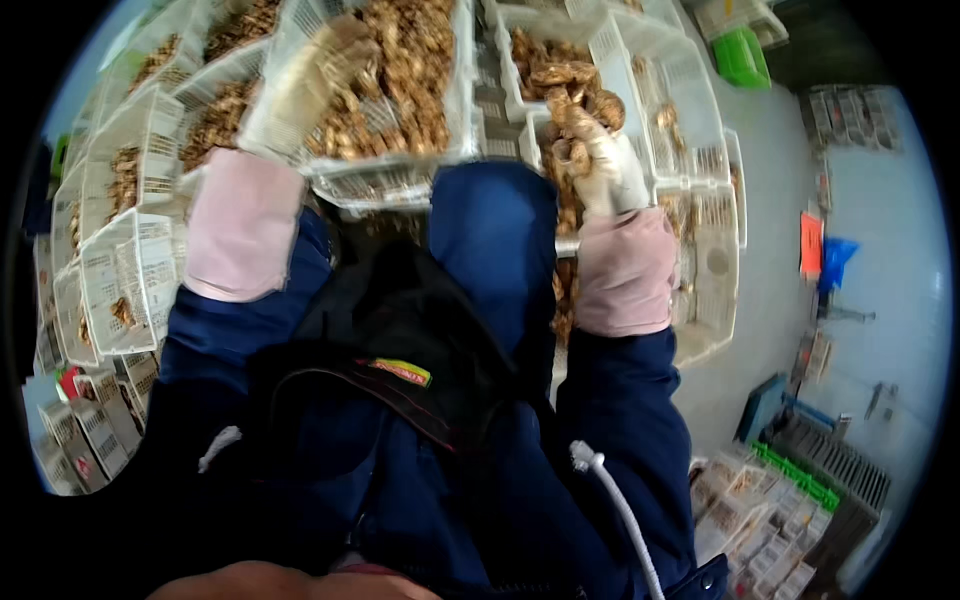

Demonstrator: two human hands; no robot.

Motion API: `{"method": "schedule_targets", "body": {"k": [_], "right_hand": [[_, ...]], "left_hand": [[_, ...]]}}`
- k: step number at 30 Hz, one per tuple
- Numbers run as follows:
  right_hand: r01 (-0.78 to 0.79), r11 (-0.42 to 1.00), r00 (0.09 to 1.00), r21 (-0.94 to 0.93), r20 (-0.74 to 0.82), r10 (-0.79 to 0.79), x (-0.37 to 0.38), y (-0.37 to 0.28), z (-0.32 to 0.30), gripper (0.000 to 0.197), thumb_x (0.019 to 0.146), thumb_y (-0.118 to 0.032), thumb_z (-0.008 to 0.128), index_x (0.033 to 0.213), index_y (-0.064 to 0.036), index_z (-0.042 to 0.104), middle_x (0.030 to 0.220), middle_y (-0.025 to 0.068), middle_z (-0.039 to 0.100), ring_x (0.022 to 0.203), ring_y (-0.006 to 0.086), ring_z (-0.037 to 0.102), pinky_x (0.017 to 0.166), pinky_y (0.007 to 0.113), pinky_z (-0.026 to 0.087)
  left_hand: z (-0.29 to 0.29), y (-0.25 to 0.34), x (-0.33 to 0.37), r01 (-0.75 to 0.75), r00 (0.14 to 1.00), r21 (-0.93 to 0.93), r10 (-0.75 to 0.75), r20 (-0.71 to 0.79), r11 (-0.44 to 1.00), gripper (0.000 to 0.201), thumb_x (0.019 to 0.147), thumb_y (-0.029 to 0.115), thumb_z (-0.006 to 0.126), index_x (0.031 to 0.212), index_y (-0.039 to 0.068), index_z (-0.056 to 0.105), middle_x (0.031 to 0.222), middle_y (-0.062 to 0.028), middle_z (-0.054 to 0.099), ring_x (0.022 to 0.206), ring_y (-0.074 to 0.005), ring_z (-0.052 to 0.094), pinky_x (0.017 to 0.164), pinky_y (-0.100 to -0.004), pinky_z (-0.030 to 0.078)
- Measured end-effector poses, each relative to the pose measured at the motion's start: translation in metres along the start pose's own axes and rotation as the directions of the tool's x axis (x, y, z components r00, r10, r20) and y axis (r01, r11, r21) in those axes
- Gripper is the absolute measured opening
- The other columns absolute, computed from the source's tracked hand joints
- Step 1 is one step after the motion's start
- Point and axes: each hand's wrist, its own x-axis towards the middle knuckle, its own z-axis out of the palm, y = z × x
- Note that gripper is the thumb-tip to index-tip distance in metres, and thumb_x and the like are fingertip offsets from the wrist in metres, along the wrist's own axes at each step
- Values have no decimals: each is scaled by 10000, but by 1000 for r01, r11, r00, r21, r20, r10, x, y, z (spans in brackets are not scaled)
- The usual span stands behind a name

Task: The person sorts ginger roots from a central crate into surrounding crates by hand, picking up individual pieces and placing them into different containers while wearing gloves.

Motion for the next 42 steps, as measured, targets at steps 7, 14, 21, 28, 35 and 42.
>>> {"method": "schedule_targets", "body": {"k": [7, 14, 21, 28, 35, 42], "right_hand": [[-230, 971, 831, 67, -506, 232, -163, 161, -240, 467, 860, -161, 711, 1289, -81, 545, 1027, 63, 643, 766, 135, 584, 612, 248, 478], [-673, 651, 656, -351, -690, 307, -258, 362, -385, 488, 884, -211, 682, 1322, -68, 521, 1008, 73, 647, 808, 169, 587, 658, 308, 488], [-659, 681, 734, -320, -472, 489, -197, 353, -278, 385, 949, -220, 587, 1306, -77, 562, 1091, 68, 656, 927, 168, 616, 767, 298, 517], [-210, 766, 917, -607, -394, -61, -99, 181, -202, 413, 949, -188, 577, 1335, -43, 541, 1252, 149, 615, 1146, 208, 580, 987, 323, 446], [259, 717, 964, -647, 122, -237, 32, 25, 8, 432, 961, -119, 561, 1365, 8, 475, 1269, 176, 602, 1137, 226, 598, 991, 321, 461], [405, -200, 911, -892, 375, 171, 157, 101, 112, 551, 864, -364, 621, 1360, -145, 525, 1393, 169, 500, 1254, 237, 516, 1050, 292, 378]], "left_hand": [[1, -24, -4, 164, 984, -451, -178, 11, 877, 539, 979, 369, 538, 1336, -30, 479, 1262, -131, 594, 1141, -233, 575, 986, -368, 457], [7, -44, 11, 237, 953, -135, -257, -161, 962, 571, 986, 355, 533, 1387, -30, 404, 1350, -199, 516, 1266, -313, 501, 1087, -406, 404], [10, -41, -5, 296, 926, -21, -292, -241, 955, 560, 986, 339, 540, 1383, -35, 413, 1369, -193, 510, 1265, -286, 507, 1083, -399, 396], [0, -34, -9, 90, 958, -65, -104, -268, 994, 468, 965, 231, 562, 1337, -35, 463, 1255, -205, 586, 1165, -304, 584, 1001, -384, 470], [-31, -22, -18, -100, 893, -191, 4, -451, 976, 439, 984, 203, 527, 1341, -36, 440, 1301, -210, 546, 1165, -296, 584, 1011, -385, 473], [-63, 11, -34, -215, 823, -340, -19, -568, 915, 353, 977, 194, 545, 1257, -22, 533, 1190, -180, 625, 1109, -286, 614, 968, -370, 497]]}}
